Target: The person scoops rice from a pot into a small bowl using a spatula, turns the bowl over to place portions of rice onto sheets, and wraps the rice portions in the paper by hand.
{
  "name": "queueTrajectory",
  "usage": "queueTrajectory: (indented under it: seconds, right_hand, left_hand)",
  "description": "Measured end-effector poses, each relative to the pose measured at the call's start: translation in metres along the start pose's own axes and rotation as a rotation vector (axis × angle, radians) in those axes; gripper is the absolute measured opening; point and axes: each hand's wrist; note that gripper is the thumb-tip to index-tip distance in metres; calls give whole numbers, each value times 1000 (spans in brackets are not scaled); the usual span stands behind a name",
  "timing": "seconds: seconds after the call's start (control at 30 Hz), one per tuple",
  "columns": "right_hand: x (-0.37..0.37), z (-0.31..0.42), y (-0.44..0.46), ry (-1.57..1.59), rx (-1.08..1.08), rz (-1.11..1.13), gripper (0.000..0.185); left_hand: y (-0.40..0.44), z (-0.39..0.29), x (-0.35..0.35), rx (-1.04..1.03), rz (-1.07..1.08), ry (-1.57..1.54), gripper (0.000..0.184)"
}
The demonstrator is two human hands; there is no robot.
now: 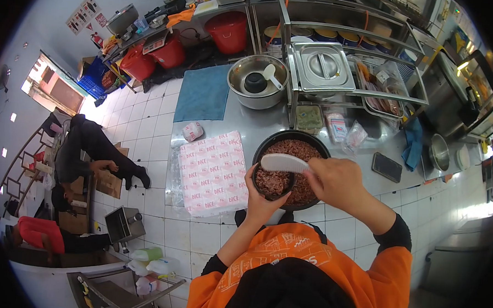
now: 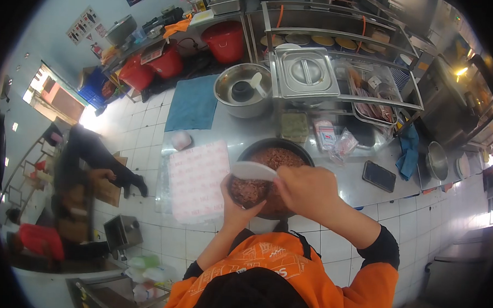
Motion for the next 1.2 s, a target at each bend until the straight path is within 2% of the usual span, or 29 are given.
queueTrajectory:
  seconds: [0.07,0.13,0.23,0.27,0.37,0.5,0.67,0.83,1.0,1.2]
  right_hand:
    - [-4,1,-4,17,25,29,17]
    - [-13,-1,-7,33,45,39,16]
    - [7,-11,7,-47,-106,24,17]
    - [10,-15,12,-122,-200,95,16]
    - [-23,-50,7,-362,-203,291,13]
    - [-75,-89,9,-378,-132,547,14]
    - [-99,-59,23,-306,-9,734,16]
    - [-122,-72,18,-287,111,757,15]
    - [-116,-58,18,-169,265,760,20]
    - [-135,-46,8,-106,296,805,20]
  left_hand:
    - [1,-1,5,20,18,27,101]
    - [2,1,6,-49,17,29,100]
    - [6,7,11,-104,-3,34,100]
    - [6,9,15,-113,-12,38,101]
    - [6,15,28,-45,-39,-70,100]
    - [0,17,52,-113,-42,40,98]
    - [-19,29,87,-58,-75,110,101]
    - [-49,52,105,60,-8,129,99]
    - [-75,67,80,212,91,33,99]
    - [-89,66,74,282,84,-30,100]
Point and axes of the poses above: each hand's wrist, its own y-axis towards the middle knuckle, its own x-axis out of the back of the hand, z = x × y, and after that the axes turned 14 degrees about -z, right-handed
